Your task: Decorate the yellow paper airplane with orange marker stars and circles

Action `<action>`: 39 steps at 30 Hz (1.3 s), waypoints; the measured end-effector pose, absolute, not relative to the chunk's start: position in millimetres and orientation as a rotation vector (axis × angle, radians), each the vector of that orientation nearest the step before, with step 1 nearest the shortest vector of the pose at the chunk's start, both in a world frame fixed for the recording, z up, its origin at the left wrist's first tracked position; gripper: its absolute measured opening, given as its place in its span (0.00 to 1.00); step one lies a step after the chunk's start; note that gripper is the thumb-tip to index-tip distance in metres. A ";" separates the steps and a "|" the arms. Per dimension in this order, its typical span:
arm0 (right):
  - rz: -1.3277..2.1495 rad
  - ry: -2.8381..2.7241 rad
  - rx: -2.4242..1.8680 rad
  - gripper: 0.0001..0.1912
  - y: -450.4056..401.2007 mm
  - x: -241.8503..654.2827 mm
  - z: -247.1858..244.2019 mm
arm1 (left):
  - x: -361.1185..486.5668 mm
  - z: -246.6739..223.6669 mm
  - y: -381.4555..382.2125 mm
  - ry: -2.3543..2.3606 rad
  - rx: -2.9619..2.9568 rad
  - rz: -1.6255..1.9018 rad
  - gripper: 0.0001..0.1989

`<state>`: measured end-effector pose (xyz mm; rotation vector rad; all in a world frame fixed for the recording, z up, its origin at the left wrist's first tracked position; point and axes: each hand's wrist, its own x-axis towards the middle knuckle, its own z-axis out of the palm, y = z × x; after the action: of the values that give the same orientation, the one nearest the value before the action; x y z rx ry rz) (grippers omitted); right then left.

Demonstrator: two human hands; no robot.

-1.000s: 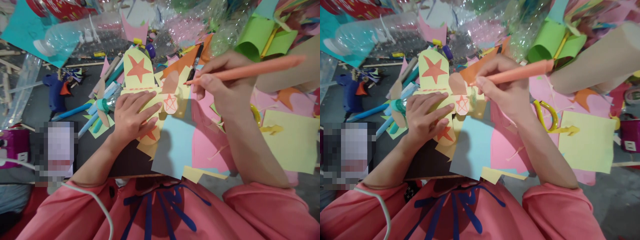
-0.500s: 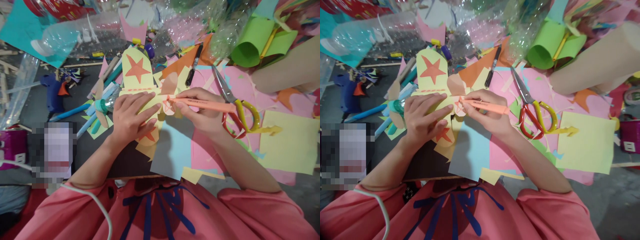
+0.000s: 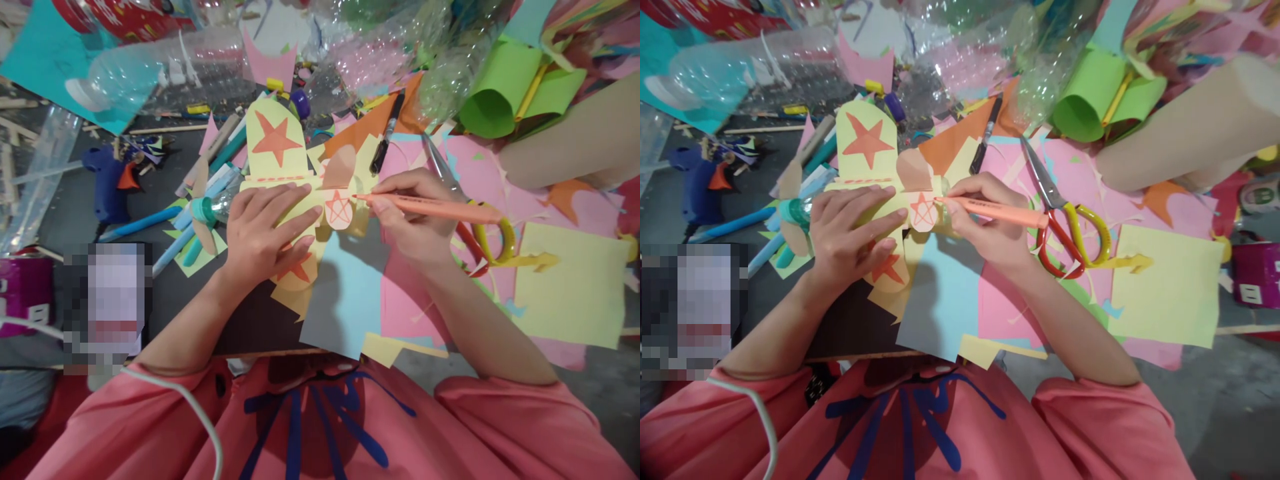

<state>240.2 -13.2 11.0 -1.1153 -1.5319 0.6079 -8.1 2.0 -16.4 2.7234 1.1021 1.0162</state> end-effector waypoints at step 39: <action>0.642 -1.631 -1.119 0.06 -11.1 235.5 14.1 | -4.2 -14.4 0.8 1.143 2.792 1.098 0.18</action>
<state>235.5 -11.1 14.1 -1.1192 -1.6305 0.6418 -4.2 0.8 -14.4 2.7915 1.1431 1.0984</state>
